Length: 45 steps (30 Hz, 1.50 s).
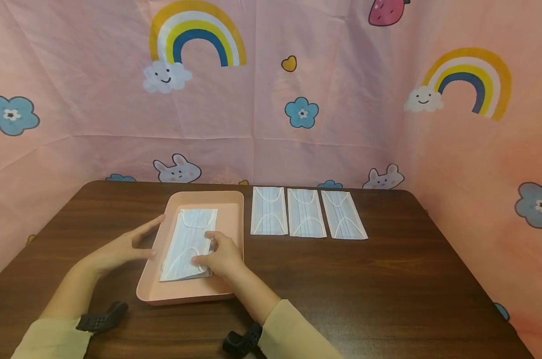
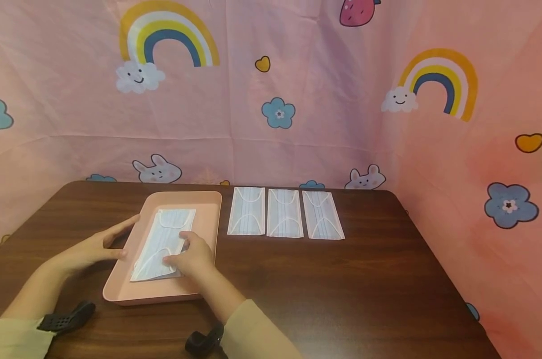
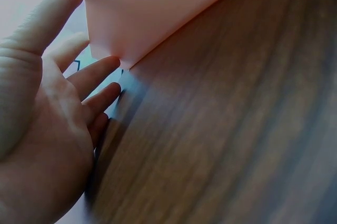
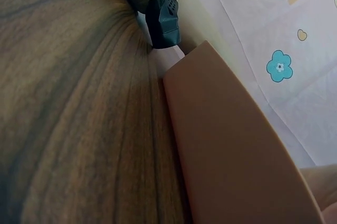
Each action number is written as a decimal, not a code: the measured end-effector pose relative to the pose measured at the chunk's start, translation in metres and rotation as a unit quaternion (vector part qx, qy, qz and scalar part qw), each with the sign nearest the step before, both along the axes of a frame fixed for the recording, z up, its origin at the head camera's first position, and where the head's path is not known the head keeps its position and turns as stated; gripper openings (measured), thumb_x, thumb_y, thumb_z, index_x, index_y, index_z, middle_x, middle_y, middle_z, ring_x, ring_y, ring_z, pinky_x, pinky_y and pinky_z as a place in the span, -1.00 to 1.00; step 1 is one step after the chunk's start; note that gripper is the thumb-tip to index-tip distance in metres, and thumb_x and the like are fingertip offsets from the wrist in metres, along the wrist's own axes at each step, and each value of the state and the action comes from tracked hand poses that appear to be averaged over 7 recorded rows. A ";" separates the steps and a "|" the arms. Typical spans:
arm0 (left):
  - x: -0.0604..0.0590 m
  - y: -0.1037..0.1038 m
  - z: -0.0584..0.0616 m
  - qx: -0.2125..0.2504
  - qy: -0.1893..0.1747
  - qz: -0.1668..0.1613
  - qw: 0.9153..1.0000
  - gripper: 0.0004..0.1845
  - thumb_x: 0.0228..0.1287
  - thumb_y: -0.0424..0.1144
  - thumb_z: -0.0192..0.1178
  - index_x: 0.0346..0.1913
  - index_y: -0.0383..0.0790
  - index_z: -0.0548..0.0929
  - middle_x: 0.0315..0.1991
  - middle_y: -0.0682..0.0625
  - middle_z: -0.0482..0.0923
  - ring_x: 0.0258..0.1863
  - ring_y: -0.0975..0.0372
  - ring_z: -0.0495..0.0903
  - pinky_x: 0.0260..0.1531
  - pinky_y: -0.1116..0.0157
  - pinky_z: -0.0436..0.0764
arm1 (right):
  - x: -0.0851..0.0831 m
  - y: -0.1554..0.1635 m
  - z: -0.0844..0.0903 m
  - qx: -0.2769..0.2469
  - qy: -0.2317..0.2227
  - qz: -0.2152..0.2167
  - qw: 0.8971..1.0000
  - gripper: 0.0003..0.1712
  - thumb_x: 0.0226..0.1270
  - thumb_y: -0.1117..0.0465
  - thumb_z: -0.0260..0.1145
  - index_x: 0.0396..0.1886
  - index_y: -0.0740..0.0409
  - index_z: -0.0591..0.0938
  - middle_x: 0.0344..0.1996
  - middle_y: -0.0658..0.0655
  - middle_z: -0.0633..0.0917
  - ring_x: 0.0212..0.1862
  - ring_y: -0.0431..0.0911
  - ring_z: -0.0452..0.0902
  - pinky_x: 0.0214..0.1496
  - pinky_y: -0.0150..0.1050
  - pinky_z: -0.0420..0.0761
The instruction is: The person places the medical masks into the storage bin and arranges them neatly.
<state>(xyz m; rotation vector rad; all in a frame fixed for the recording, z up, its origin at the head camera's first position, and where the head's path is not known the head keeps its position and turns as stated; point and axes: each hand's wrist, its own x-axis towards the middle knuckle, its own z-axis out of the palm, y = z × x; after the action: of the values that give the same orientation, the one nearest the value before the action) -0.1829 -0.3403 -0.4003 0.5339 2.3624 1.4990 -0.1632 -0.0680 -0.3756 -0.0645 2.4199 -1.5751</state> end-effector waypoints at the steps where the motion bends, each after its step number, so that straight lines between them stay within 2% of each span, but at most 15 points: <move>1: 0.000 0.000 0.000 0.001 -0.002 0.001 1.000 -0.08 0.20 -0.37 0.25 0.53 -0.09 -0.04 0.50 -0.26 -0.22 0.42 -0.13 -0.28 0.19 -0.29 -0.11 | 0.000 0.000 0.000 0.004 -0.002 0.001 1.000 -0.31 -0.08 0.24 0.60 0.15 0.05 0.58 -0.09 0.10 0.62 0.00 -0.02 0.50 0.04 -0.13 0.50; 6: -0.001 0.000 0.000 -0.001 -0.006 0.003 1.000 -0.08 0.20 -0.36 0.26 0.53 -0.06 -0.03 0.50 -0.22 -0.21 0.42 -0.14 -0.28 0.19 -0.30 -0.10 | 0.001 0.000 0.002 0.035 -0.001 0.011 0.999 -0.30 -0.09 0.23 0.60 0.15 0.12 0.59 -0.19 0.06 0.59 -0.11 -0.07 0.48 -0.01 -0.18 0.51; 9: -0.001 -0.001 -0.001 0.001 -0.005 0.002 1.000 -0.09 0.21 -0.37 0.25 0.53 -0.06 -0.02 0.51 -0.21 -0.20 0.42 -0.10 -0.28 0.20 -0.27 -0.11 | 0.001 0.001 0.003 0.051 0.008 0.013 0.999 -0.30 -0.10 0.23 0.61 0.14 0.18 0.60 -0.16 0.08 0.56 -0.07 -0.08 0.47 0.04 -0.20 0.49; 12: -0.002 -0.002 -0.002 0.008 -0.005 -0.002 1.000 -0.10 0.22 -0.38 0.24 0.53 -0.05 -0.02 0.51 -0.20 -0.21 0.42 -0.07 -0.28 0.31 0.09 0.01 | 0.001 0.001 0.004 0.065 0.017 0.018 0.998 -0.30 -0.10 0.22 0.61 0.13 0.22 0.60 -0.08 0.14 0.54 -0.01 -0.07 0.47 0.11 -0.19 0.47; 14: -0.002 -0.003 -0.002 0.006 -0.004 -0.003 1.000 -0.10 0.23 -0.38 0.24 0.53 -0.04 -0.02 0.51 -0.19 -0.20 0.42 -0.06 -0.27 0.22 0.39 0.10 | 0.001 0.001 0.004 0.074 0.021 0.021 0.997 -0.30 -0.09 0.21 0.61 0.13 0.22 0.60 -0.07 0.14 0.53 -0.02 -0.07 0.46 0.11 -0.19 0.46; 16: -0.003 -0.003 -0.002 0.002 -0.002 -0.003 1.000 -0.10 0.23 -0.37 0.25 0.53 -0.02 -0.02 0.51 -0.18 -0.19 0.42 -0.07 -0.26 0.16 0.46 0.14 | 0.001 0.001 0.004 0.078 0.019 0.021 0.997 -0.30 -0.09 0.20 0.61 0.13 0.21 0.61 -0.12 0.12 0.51 -0.09 -0.10 0.43 0.07 -0.21 0.46; 19: -0.004 -0.003 0.000 0.002 -0.006 0.001 1.000 -0.09 0.21 -0.37 0.26 0.53 -0.03 -0.01 0.51 -0.20 -0.20 0.42 -0.10 -0.27 0.30 0.03 0.02 | 0.000 0.002 0.005 0.073 0.021 0.020 0.997 -0.31 -0.09 0.21 0.60 0.13 0.19 0.61 -0.20 0.08 0.48 -0.18 -0.12 0.39 -0.01 -0.25 0.47; 21: -0.003 -0.002 0.001 0.000 -0.008 0.003 1.000 -0.08 0.20 -0.37 0.27 0.53 -0.05 -0.02 0.51 -0.22 -0.20 0.42 -0.14 -0.29 0.21 -0.26 -0.10 | 0.000 0.002 0.005 0.060 0.024 0.019 0.998 -0.32 -0.09 0.22 0.60 0.12 0.19 0.61 -0.23 0.06 0.48 -0.21 -0.13 0.38 -0.06 -0.27 0.48; 22: -0.002 -0.002 0.001 0.003 -0.011 0.004 1.000 -0.08 0.19 -0.37 0.27 0.53 -0.07 -0.02 0.50 -0.23 -0.21 0.41 -0.16 -0.30 0.15 -0.35 -0.15 | 0.001 0.002 0.004 0.052 0.025 0.021 0.998 -0.32 -0.08 0.22 0.60 0.13 0.19 0.61 -0.25 0.06 0.48 -0.22 -0.13 0.37 -0.09 -0.27 0.48; 25: 0.001 -0.001 0.000 -0.001 -0.012 0.005 1.000 -0.07 0.19 -0.35 0.28 0.53 -0.08 -0.02 0.50 -0.24 -0.21 0.40 -0.20 -0.31 0.12 -0.39 -0.18 | 0.002 0.003 0.004 0.023 0.030 0.025 0.999 -0.34 -0.06 0.23 0.59 0.13 0.18 0.62 -0.27 0.05 0.50 -0.24 -0.15 0.38 -0.16 -0.29 0.48; 30: 0.000 -0.001 0.001 0.000 -0.009 0.007 1.000 -0.07 0.18 -0.34 0.29 0.53 -0.09 0.00 0.50 -0.24 -0.21 0.41 -0.21 -0.33 0.11 -0.41 -0.21 | -0.002 0.010 0.010 -0.067 0.032 0.046 0.996 -0.40 0.05 0.25 0.52 0.15 0.19 0.59 -0.26 0.07 0.53 -0.24 -0.15 0.40 -0.32 -0.31 0.47; 36: -0.001 -0.002 -0.001 0.005 -0.011 0.003 1.000 -0.07 0.19 -0.34 0.28 0.53 -0.08 -0.02 0.50 -0.23 -0.21 0.40 -0.20 -0.32 0.12 -0.40 -0.14 | -0.001 0.027 0.017 -0.181 0.035 0.090 0.979 -0.48 0.18 0.25 0.43 0.18 0.12 0.58 -0.19 0.11 0.54 -0.46 -0.18 0.43 -0.51 -0.32 0.48; 39: -0.001 -0.002 0.000 0.006 -0.009 0.003 1.000 -0.07 0.19 -0.34 0.28 0.53 -0.06 -0.01 0.51 -0.21 -0.20 0.41 -0.18 -0.31 0.14 -0.38 -0.14 | 0.001 0.036 0.021 -0.223 0.041 0.108 0.968 -0.50 0.19 0.31 0.41 0.17 0.14 0.59 -0.15 0.20 0.55 -0.53 -0.15 0.46 -0.48 -0.33 0.52; 42: -0.001 -0.002 0.000 0.005 -0.009 0.004 1.000 -0.07 0.18 -0.34 0.28 0.53 -0.03 0.00 0.51 -0.20 -0.21 0.41 -0.17 -0.33 0.14 -0.37 -0.17 | 0.003 0.045 0.023 -0.254 0.040 0.119 0.959 -0.51 0.20 0.37 0.38 0.16 0.18 0.58 -0.14 0.23 0.55 -0.48 -0.13 0.51 -0.39 -0.26 0.60; 45: 0.000 -0.001 0.001 0.007 -0.014 0.006 1.000 -0.07 0.18 -0.34 0.29 0.53 -0.02 0.00 0.51 -0.21 -0.22 0.41 -0.17 -0.35 0.13 -0.38 -0.21 | 0.003 0.054 0.024 -0.267 0.043 0.128 0.954 -0.52 0.22 0.40 0.35 0.17 0.22 0.57 -0.14 0.20 0.54 -0.39 -0.15 0.56 -0.30 -0.17 0.63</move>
<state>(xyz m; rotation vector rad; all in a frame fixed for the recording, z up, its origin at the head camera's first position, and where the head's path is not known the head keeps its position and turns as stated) -0.1833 -0.3416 -0.3998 0.4995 2.3399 1.5187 -0.1599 -0.0141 -0.3512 -0.5312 1.8734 -2.0734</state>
